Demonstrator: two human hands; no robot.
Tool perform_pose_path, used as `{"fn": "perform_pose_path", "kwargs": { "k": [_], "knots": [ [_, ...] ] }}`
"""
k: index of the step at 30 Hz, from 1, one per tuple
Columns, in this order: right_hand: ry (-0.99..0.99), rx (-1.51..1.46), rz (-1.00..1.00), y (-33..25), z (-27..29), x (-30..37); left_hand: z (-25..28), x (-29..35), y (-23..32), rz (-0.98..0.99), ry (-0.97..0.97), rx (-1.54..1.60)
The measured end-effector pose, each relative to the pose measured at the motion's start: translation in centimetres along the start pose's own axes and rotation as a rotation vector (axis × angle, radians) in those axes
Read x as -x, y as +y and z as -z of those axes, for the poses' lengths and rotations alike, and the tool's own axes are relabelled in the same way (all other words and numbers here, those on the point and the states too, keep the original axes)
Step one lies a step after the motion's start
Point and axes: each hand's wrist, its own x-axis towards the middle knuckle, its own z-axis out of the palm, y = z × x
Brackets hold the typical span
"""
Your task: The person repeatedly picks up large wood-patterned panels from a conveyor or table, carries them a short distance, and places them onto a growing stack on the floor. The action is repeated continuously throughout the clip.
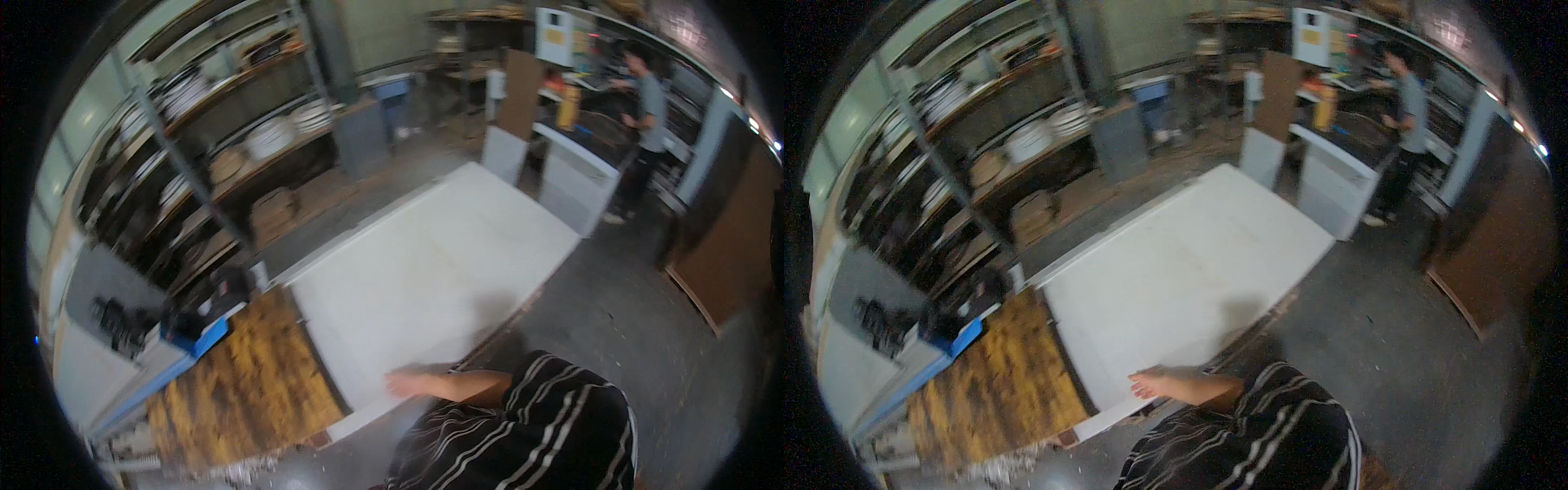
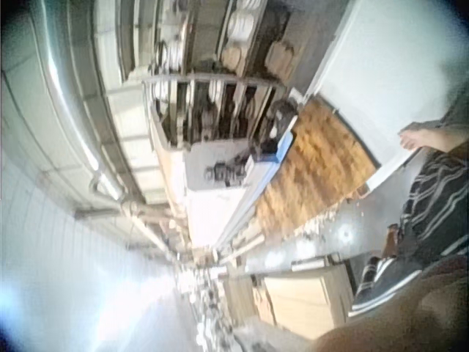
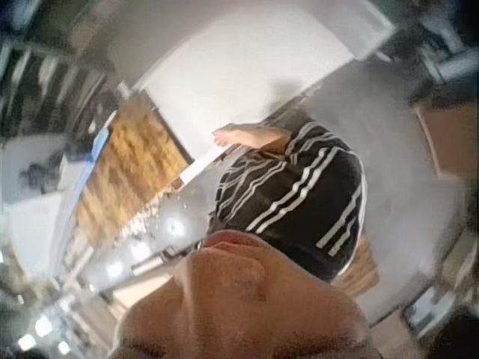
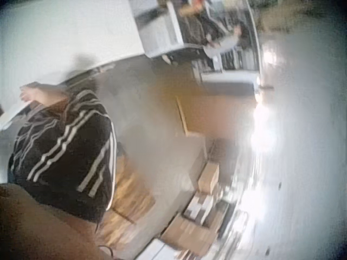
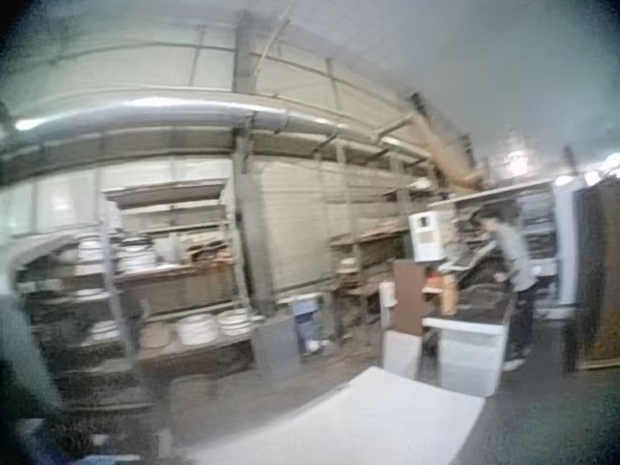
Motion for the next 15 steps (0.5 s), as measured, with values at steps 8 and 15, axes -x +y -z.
{"fn": "perform_pose_path", "kwargs": {
  "k": [8,15],
  "knots": [
    [-0.024,0.076,-0.133,-3.2,-2.5,-1.6,-5.6,3.3,0.9,-0.356,0.170,-0.997],
    [0.012,0.028,-0.072,-4.6,-1.9,-0.1,-13.9,6.6,7.2,0.272,0.498,0.114]
  ]
}}
